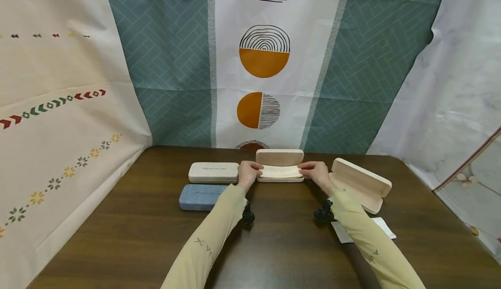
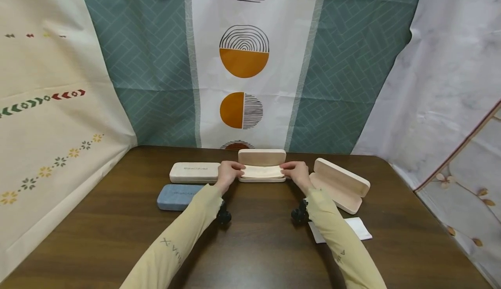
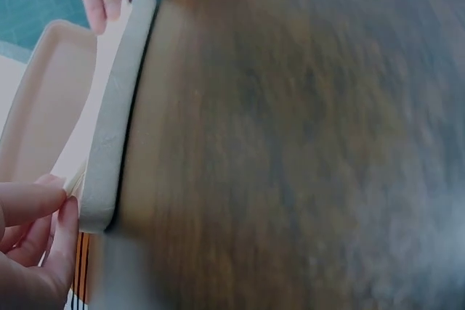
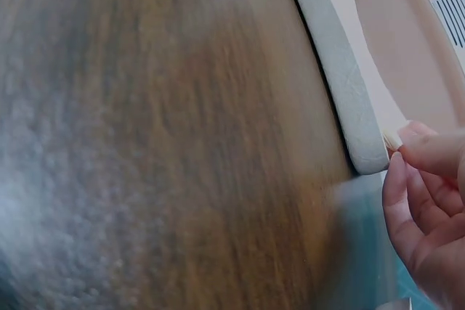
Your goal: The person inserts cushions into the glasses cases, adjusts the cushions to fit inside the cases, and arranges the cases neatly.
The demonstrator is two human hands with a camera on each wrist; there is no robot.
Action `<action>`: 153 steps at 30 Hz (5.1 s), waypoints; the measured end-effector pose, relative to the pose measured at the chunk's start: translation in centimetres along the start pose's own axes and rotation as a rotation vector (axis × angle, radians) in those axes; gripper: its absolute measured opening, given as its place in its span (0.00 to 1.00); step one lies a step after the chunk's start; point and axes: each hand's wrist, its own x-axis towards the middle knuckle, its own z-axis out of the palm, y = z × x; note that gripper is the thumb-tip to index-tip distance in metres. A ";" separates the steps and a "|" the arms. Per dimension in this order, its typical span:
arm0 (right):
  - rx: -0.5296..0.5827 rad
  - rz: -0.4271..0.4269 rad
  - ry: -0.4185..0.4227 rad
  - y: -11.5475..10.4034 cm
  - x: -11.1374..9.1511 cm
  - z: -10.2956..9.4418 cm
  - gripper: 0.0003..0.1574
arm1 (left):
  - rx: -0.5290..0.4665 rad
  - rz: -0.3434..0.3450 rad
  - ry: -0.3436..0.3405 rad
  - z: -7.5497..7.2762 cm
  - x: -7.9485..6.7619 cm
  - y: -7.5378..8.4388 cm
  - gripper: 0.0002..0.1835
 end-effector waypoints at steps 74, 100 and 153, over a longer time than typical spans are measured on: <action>0.255 0.187 -0.107 -1.4 1.5 -1.0 0.41 | -0.277 -0.227 -0.170 -1.8 1.6 1.8 0.24; 0.296 0.138 -0.147 -0.8 -0.1 -1.3 0.35 | -0.344 -0.110 -0.145 -1.5 0.2 0.5 0.16; 0.298 -0.042 -0.167 0.0 -1.2 -1.1 0.23 | -0.324 -0.021 -0.128 -1.1 -0.9 0.0 0.08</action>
